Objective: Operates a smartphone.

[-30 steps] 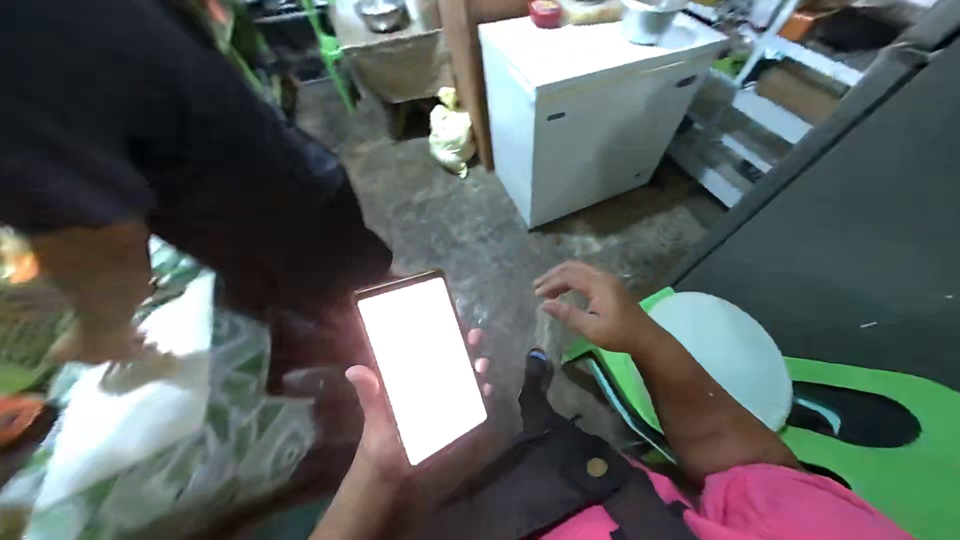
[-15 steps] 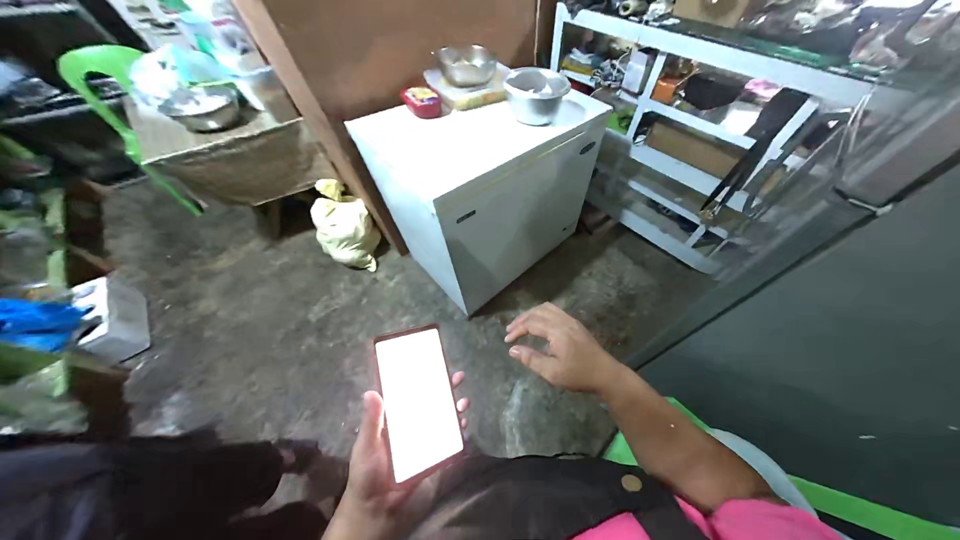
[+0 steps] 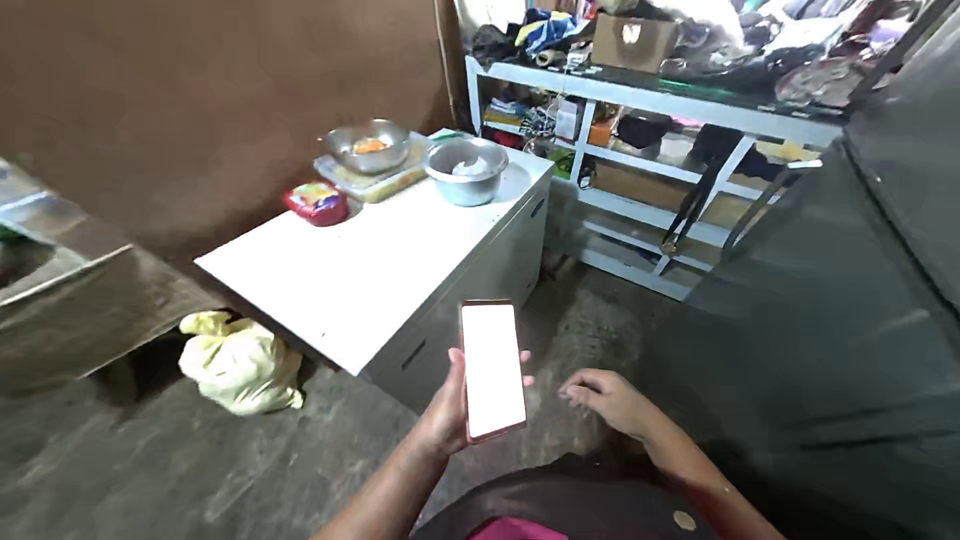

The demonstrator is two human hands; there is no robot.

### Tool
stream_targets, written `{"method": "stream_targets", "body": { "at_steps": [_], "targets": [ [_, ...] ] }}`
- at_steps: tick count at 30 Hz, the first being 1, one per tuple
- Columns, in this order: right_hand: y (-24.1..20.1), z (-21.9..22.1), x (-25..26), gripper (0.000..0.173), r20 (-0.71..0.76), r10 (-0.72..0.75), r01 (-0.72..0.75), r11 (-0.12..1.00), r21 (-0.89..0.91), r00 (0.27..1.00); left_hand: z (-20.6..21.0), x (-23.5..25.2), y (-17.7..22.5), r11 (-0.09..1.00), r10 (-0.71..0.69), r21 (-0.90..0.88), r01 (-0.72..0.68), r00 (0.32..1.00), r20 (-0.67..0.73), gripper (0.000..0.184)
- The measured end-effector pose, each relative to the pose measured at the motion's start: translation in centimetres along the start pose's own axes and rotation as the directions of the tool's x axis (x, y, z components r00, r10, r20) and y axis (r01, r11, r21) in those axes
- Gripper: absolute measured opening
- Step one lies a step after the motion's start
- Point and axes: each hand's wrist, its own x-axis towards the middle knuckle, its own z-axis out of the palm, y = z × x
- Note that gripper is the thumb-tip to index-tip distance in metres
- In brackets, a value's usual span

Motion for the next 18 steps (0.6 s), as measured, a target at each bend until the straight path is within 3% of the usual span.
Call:
{"method": "stream_targets", "body": {
  "at_steps": [4, 7, 10, 13, 18],
  "targets": [
    [3.3, -6.9, 2.7, 0.025, -0.28, 0.063, -0.015, 0.985, 0.171, 0.958, 0.4, 11.7, 0.7, 0.994, -0.105, 0.033, 0.1, 0.971, 0.216, 0.106],
    [5.1, -13.6, 5.2, 0.023, -0.504, 0.079, 0.024, 0.981, 0.194, 0.86, 1.0, 20.2, 0.2, 0.985, -0.165, 0.013, 0.17, 0.929, 0.33, 0.103],
    [6.2, -20.8, 9.0, 0.023, -0.604, 0.117, 0.064, 0.961, 0.27, 0.788, 1.3, 28.5, -0.2, 0.977, -0.204, 0.024, 0.211, 0.9, 0.385, 0.101],
    [5.0, -27.5, 14.1, 0.023, -0.539, 0.115, 0.062, 0.952, 0.298, 0.834, 2.0, 36.2, 0.7, 0.981, -0.187, 0.029, 0.19, 0.909, 0.373, 0.099],
    [3.1, -35.9, 23.4, 0.033, -0.148, 0.142, -0.088, 0.943, 0.322, 0.979, 3.0, 46.9, 2.8, 0.996, -0.092, 0.022, 0.089, 0.961, 0.259, 0.107]
  ]
}}
